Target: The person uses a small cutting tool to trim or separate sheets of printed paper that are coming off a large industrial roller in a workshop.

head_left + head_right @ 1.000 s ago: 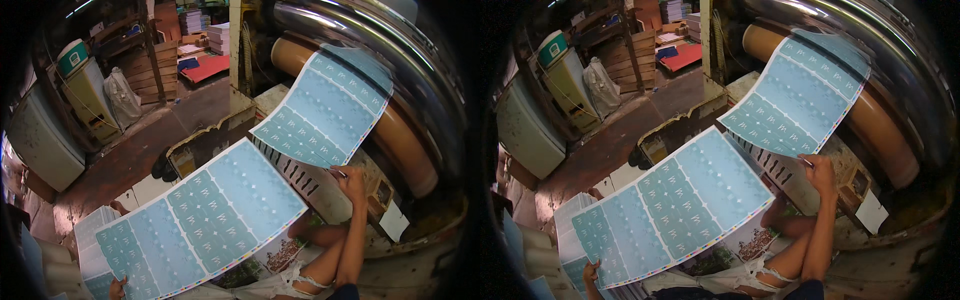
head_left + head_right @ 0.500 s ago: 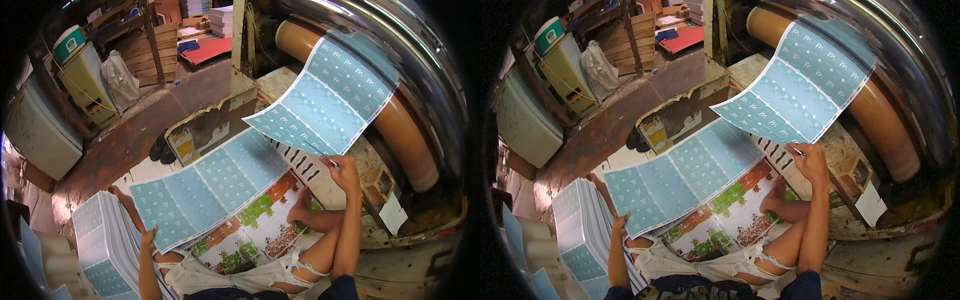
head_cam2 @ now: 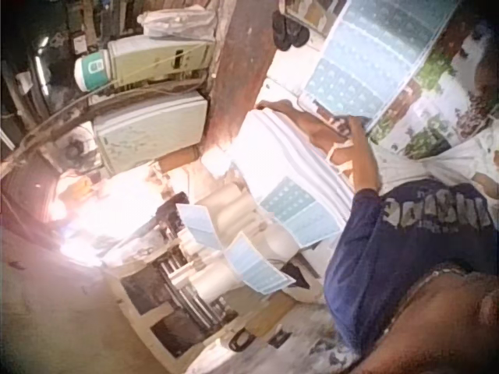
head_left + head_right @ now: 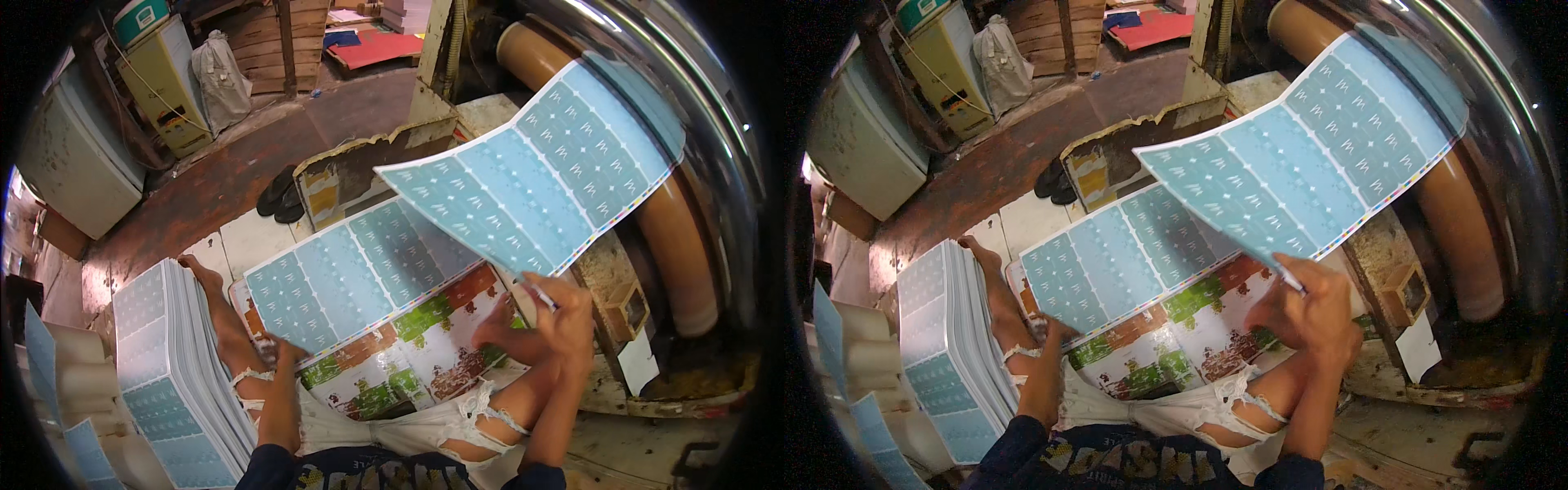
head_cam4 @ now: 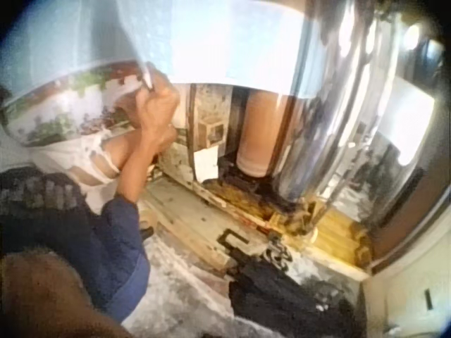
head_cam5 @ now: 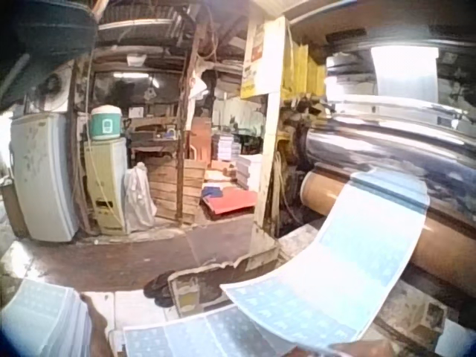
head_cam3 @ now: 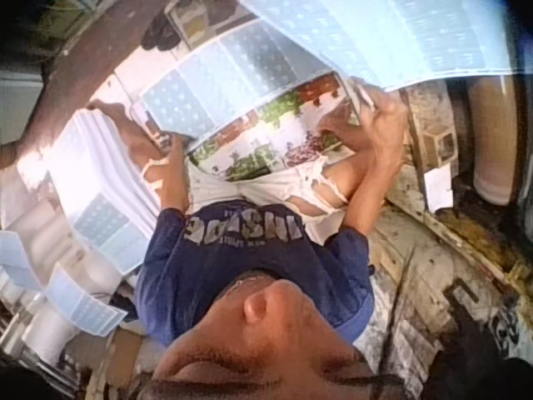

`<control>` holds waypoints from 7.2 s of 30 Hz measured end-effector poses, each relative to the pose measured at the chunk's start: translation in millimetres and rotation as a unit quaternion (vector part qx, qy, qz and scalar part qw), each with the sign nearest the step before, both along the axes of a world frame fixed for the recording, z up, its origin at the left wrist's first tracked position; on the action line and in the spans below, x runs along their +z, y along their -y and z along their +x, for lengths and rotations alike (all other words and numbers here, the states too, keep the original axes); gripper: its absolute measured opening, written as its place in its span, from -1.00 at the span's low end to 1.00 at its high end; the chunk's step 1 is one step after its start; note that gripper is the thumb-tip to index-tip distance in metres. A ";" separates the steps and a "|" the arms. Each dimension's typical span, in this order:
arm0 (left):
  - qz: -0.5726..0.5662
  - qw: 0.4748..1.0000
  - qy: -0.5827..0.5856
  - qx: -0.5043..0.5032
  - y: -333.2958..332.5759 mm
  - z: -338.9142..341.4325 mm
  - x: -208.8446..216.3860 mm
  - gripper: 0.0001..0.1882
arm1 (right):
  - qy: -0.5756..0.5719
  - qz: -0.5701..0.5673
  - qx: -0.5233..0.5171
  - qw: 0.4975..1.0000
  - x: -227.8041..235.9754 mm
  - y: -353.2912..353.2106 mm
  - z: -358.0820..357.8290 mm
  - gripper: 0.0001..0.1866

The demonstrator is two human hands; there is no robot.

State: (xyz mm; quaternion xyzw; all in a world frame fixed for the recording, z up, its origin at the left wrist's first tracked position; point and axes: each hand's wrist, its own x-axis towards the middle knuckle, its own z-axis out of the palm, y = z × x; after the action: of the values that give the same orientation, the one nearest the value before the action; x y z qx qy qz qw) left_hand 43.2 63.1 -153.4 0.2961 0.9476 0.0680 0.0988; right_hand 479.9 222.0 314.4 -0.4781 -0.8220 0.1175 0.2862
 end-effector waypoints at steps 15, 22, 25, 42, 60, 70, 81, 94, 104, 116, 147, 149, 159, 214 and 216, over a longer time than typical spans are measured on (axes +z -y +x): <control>-0.277 0.958 -0.015 -0.074 -41.7 85.0 70.8 0.33 | 0.090 -0.142 0.154 0.974 -50.4 78.5 -16.6 -0.47; 0.443 0.357 0.814 0.115 -89.2 162.1 313.2 -0.48 | 0.175 -0.163 0.199 0.950 -61.7 79.3 -52.0 -0.42; 0.375 0.517 0.760 0.120 -94.9 169.1 321.8 -0.52 | 0.203 -0.208 0.233 0.928 -71.2 65.9 -48.7 -0.48; 0.412 0.719 0.557 -0.053 -40.0 98.8 290.1 -0.56 | -0.369 -0.022 -0.231 0.900 48.1 -241.8 269.5 -0.68; 0.382 0.728 0.562 0.096 29.9 58.7 282.7 -0.53 | 0.164 0.217 -0.131 0.954 63.0 -249.5 260.9 -0.41; 0.416 0.761 0.479 0.134 55.5 24.7 271.1 -0.52 | 0.010 0.085 -0.195 0.977 124.4 -270.1 229.2 -0.75; 0.381 0.807 0.451 0.039 52.4 -52.7 225.0 -0.68 | 0.072 0.111 -0.129 0.983 57.9 -173.1 160.9 -0.56; 0.398 0.832 0.383 0.040 -40.1 -34.6 70.0 -0.64 | 0.023 0.085 -0.129 0.988 3.1 -100.7 89.2 -0.48; 0.159 0.965 0.202 0.053 -54.4 -10.2 -34.6 -0.05 | 0.000 -0.066 -0.173 0.983 -71.3 -78.5 80.4 -0.62; 0.106 0.972 0.190 0.094 -110.1 159.7 15.1 -0.23 | 0.110 -0.013 -0.142 0.984 -66.9 -50.7 120.9 -0.48; 0.374 0.638 0.673 -0.015 -315.4 406.0 338.6 -0.40 | -0.347 -0.189 -0.394 0.830 17.6 -113.7 362.6 -0.76; 0.353 0.641 0.682 -0.017 -319.3 405.1 337.7 -0.41 | -0.292 -0.099 -0.510 0.803 -3.6 -121.6 411.4 -0.69; 0.361 0.658 0.661 0.005 -322.4 414.6 332.0 -0.36 | -0.253 -0.163 -0.555 0.776 -128.9 -61.6 527.6 -0.34; 0.081 0.880 0.468 -0.023 47.7 78.2 233.3 -0.50 | -0.404 -0.159 -0.221 0.873 -10.8 -264.5 331.7 -0.69; 0.157 0.814 0.547 0.119 39.5 84.7 255.4 -0.50 | -0.433 -0.160 -0.195 0.866 -22.0 -257.4 325.5 -0.72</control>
State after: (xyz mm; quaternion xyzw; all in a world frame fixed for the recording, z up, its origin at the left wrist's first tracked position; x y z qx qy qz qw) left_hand 127.9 23.6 102.0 0.1065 0.7418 0.3778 0.5438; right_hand 805.4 479.4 292.5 -0.5693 -0.4756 0.3841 0.5498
